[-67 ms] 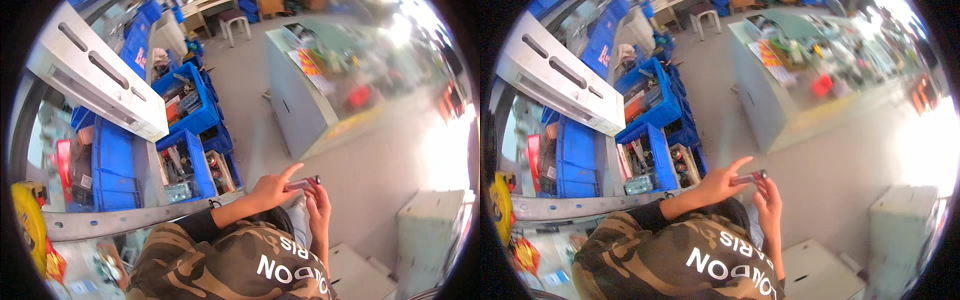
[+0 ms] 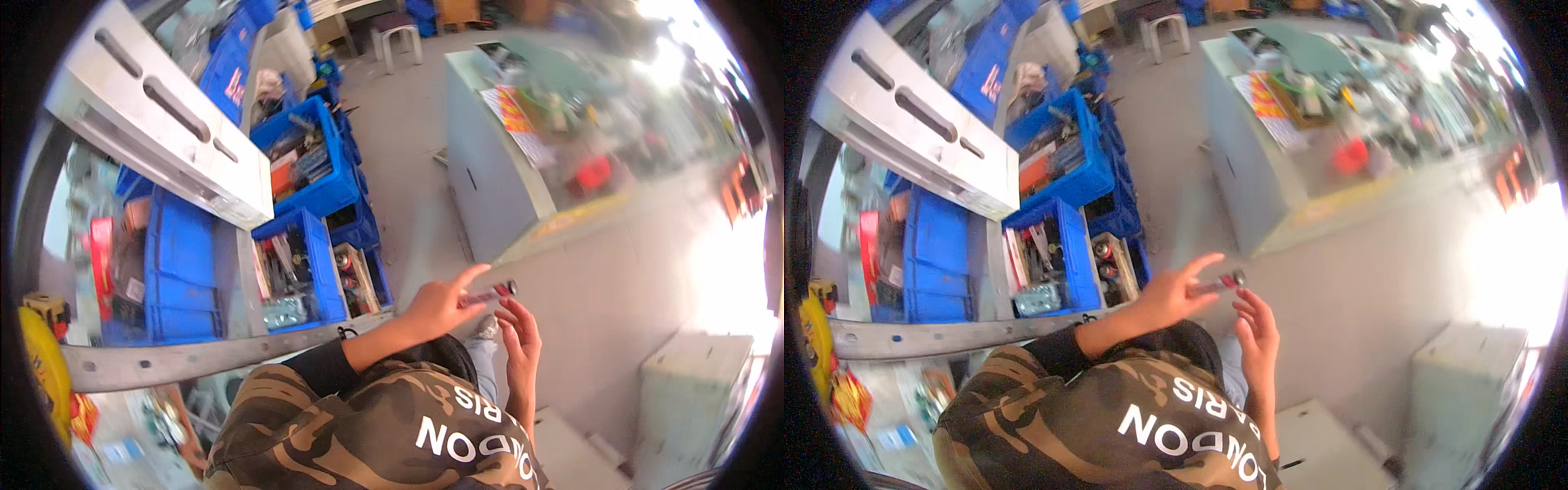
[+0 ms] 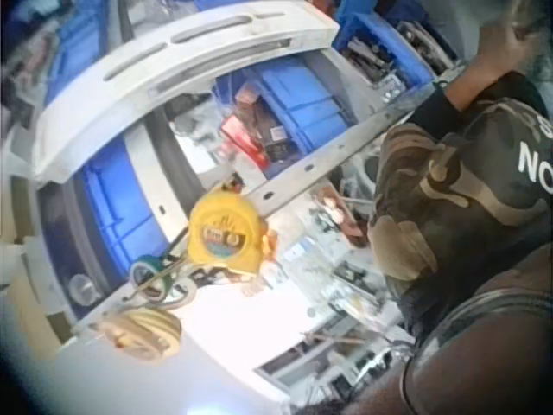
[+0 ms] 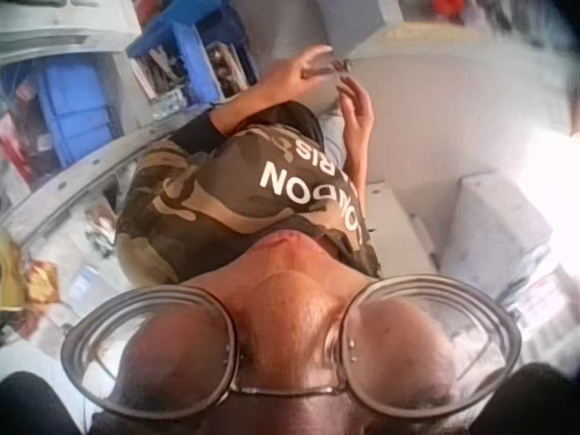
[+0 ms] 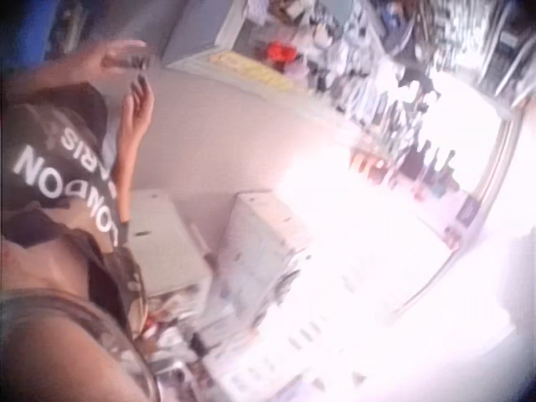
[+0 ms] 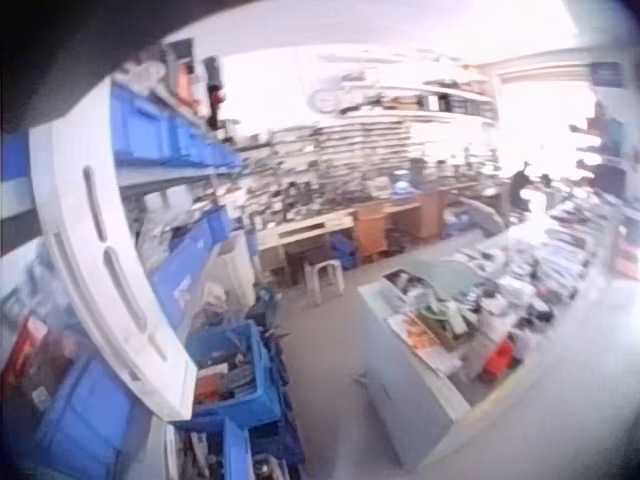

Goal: The person assembles door lock hardware while seated, using a marker to label parts and boxes. They retrieve components from blue bins, place lock bodies into packaging, and handle metal plates and screws.

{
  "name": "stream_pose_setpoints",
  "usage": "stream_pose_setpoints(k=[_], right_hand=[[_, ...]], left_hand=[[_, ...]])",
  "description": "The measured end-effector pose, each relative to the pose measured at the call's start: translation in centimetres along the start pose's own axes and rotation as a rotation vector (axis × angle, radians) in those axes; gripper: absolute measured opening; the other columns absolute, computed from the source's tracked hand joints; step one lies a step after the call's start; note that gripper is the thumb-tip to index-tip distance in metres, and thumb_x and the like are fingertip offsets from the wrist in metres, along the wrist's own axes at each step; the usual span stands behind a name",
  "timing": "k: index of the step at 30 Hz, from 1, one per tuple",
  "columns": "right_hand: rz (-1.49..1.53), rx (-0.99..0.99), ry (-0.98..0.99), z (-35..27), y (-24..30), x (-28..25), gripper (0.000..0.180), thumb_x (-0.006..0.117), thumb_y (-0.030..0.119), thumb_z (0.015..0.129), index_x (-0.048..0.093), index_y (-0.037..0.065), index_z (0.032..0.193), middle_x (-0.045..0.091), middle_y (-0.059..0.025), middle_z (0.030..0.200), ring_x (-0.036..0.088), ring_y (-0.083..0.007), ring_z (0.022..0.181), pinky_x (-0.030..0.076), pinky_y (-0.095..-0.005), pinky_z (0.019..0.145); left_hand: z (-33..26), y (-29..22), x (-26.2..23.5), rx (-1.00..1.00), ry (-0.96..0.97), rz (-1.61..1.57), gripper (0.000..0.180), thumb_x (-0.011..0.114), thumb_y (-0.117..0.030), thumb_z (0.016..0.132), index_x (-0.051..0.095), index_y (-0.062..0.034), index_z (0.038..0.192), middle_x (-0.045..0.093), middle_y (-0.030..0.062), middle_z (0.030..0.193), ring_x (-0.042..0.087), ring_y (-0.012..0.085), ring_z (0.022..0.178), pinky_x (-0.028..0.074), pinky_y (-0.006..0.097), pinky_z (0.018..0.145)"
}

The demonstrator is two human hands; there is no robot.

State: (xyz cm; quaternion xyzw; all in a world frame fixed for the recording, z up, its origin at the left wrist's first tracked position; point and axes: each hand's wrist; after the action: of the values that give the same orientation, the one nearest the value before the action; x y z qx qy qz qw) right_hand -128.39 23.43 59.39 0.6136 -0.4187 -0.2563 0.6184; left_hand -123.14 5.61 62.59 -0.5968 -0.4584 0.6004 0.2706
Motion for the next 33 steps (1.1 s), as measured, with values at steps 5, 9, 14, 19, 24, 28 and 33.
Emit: stream_pose_setpoints(k=[5,9,14,19,24,28,33], right_hand=[[-0.21,0.264,0.338,10.1,2.7,-5.1,0.034,0.052,0.005,0.084,0.048,-0.002,0.118,0.057,-0.0123,0.112,0.055,-0.0184,0.098,0.042,-0.0314,0.087],[-0.336,0.204,0.588,17.9,5.5,-2.4,0.031,0.053,0.005,0.084,0.052,-0.001,0.114,0.059,-0.0114,0.106,0.056,-0.0177,0.097,0.043,-0.0296,0.086],[-0.394,0.039,0.713,28.5,4.7,7.9,0.03,0.057,0.007,0.082,0.055,0.0,0.111,0.06,-0.0112,0.106,0.056,-0.0177,0.099,0.043,-0.0296,0.086],[-0.454,-0.141,0.882,35.8,2.5,18.0,0.035,0.059,0.01,0.079,0.055,0.002,0.112,0.058,-0.0114,0.11,0.054,-0.0207,0.104,0.04,-0.0316,0.089],[-0.604,-0.487,1.244,41.2,-1.5,29.3,0.048,0.063,0.017,0.076,0.049,0.004,0.12,0.053,-0.0128,0.119,0.047,-0.0272,0.115,0.036,-0.0367,0.096],[-0.88,-0.868,1.498,40.9,-7.9,39.3,0.075,0.069,0.038,0.07,0.036,0.006,0.131,0.048,-0.0183,0.123,0.043,-0.0318,0.117,0.033,-0.0402,0.098],[-1.222,-1.087,1.566,39.2,-12.9,42.8,0.097,0.072,0.05,0.062,0.025,0.007,0.136,0.051,-0.0193,0.114,0.047,-0.0321,0.11,0.024,-0.0444,0.103]], left_hand=[[4.1,1.3,-1.8,-0.183,-0.502,-0.316,0.023,0.063,-0.017,0.082,0.062,-0.0072,0.102,0.056,-0.0052,0.067,0.045,0.0021,0.056,0.037,0.02,0.051],[4.2,3.4,-5.0,-0.313,-0.808,-0.276,0.02,0.062,-0.017,0.082,0.064,-0.0059,0.098,0.06,0.0007,0.073,0.051,0.0064,0.064,0.04,0.023,0.057],[4.7,7.9,-9.3,-0.426,-0.978,-0.182,0.021,0.062,-0.017,0.079,0.063,-0.0041,0.096,0.063,0.0108,0.083,0.059,0.0191,0.073,0.044,0.03,0.063],[4.2,10.4,-12.4,-0.597,-1.014,-0.02,0.021,0.064,-0.015,0.076,0.062,-0.0032,0.093,0.059,0.0145,0.08,0.057,0.0297,0.069,0.043,0.034,0.06],[3.1,9.7,-13.9,-0.727,-1.116,-0.071,0.02,0.063,-0.014,0.076,0.062,-0.0025,0.093,0.059,0.0153,0.079,0.058,0.0296,0.068,0.043,0.034,0.06],[3.2,8.4,-14.0,-0.919,-1.181,-0.027,0.018,0.063,-0.013,0.077,0.061,0.0,0.089,0.058,0.0149,0.078,0.057,0.0292,0.068,0.043,0.033,0.061],[6.2,8.3,-15.0,-1.09,-1.318,-0.121,0.017,0.063,-0.014,0.078,0.06,-0.0009,0.089,0.051,0.0113,0.067,0.047,0.0223,0.059,0.038,0.031,0.056]])
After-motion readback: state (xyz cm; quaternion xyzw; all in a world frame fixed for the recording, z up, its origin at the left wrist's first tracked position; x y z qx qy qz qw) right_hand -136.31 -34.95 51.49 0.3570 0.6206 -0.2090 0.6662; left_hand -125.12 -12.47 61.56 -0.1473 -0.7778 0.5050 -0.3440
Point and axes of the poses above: each hand's wrist, its own z-axis towards the middle knuckle, its own x-axis out of the palm, y = z × x
